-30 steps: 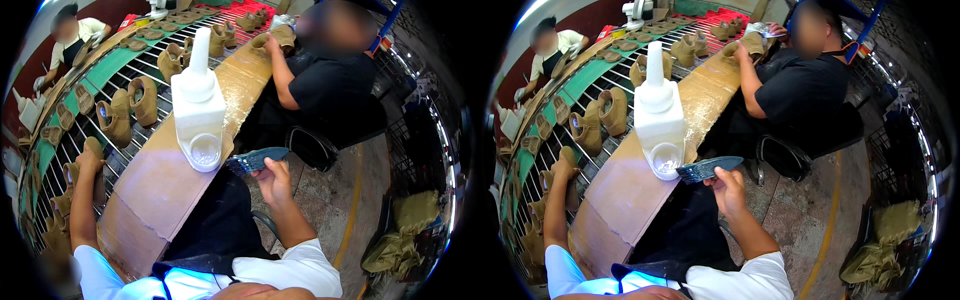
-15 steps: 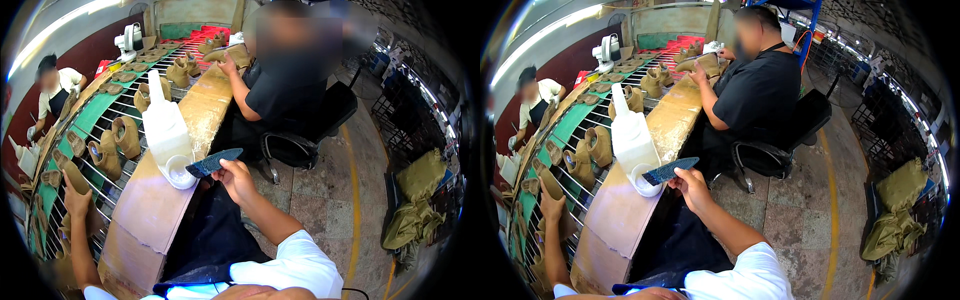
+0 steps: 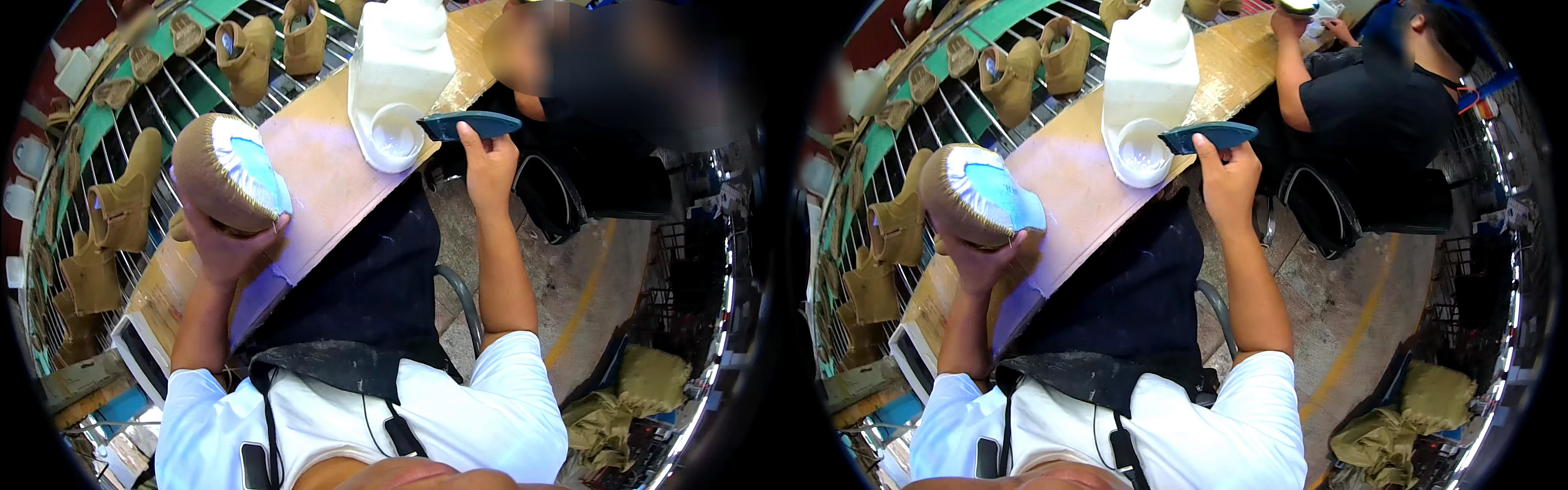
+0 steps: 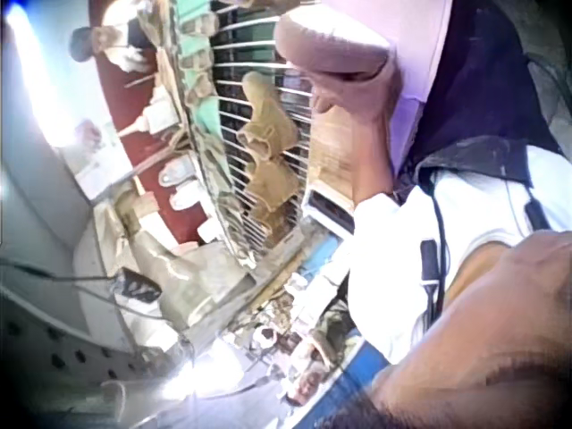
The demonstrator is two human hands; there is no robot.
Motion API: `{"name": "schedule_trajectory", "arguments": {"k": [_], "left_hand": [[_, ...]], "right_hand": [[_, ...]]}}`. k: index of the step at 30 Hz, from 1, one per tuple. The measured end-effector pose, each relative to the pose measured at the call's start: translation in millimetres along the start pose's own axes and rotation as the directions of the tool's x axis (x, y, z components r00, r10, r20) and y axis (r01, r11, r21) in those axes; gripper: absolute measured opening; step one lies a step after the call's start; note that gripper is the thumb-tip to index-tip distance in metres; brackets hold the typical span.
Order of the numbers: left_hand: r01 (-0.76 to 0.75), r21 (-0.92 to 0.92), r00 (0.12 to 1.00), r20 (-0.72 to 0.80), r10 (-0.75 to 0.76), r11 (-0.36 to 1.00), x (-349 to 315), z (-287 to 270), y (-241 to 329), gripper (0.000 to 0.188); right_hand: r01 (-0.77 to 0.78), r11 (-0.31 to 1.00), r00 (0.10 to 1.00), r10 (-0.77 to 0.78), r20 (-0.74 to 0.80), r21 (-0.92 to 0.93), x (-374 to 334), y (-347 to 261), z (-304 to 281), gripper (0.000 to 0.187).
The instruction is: The person applies white adhesive to the sole edge of a tan boot using a blue brush. They repeatedly dip the brush into a white container and spread the glue along the seam where the sole meets the upper. The person handles multiple boots, placing them on a metal rack after application.
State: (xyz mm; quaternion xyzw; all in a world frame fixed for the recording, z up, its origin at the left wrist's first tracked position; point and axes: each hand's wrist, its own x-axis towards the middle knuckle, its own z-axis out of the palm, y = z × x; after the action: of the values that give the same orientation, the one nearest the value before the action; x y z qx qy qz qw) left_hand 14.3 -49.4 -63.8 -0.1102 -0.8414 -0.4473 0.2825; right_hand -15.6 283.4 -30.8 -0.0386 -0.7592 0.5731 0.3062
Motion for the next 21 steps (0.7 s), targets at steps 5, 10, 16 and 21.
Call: {"name": "schedule_trajectory", "arguments": {"k": [5, 10, 16, 21], "left_hand": [[0.148, 0.074, 0.964, 0.213, -0.16, 0.986, 4.6, -10.1, 16.5, 0.09], [-0.005, 0.179, 0.916, 0.395, -0.067, 0.984, 29.4, -39.6, 3.8, 0.042], [0.215, 0.116, 0.849, 0.469, -0.244, 0.97, 13.6, -52.0, -25.3, 0.052], [0.532, -0.316, 0.791, 0.517, -0.328, 0.785, 2.8, -40.8, -18.2, 0.043]], "right_hand": [[0.468, 0.749, 0.881, -0.351, 0.317, -0.47, 7.3, 0.5, 30.6, 0.016], [0.454, 0.547, 0.878, -0.141, 0.458, -0.703, 12.1, -4.9, 51.9, 0.019], [-0.038, 0.938, 0.973, 0.112, 0.199, -0.345, 17.4, 6.0, 52.1, 0.019], [0.512, 0.79, 0.846, -0.394, 0.359, -0.339, 8.5, 27.4, 59.7, 0.016]]}}
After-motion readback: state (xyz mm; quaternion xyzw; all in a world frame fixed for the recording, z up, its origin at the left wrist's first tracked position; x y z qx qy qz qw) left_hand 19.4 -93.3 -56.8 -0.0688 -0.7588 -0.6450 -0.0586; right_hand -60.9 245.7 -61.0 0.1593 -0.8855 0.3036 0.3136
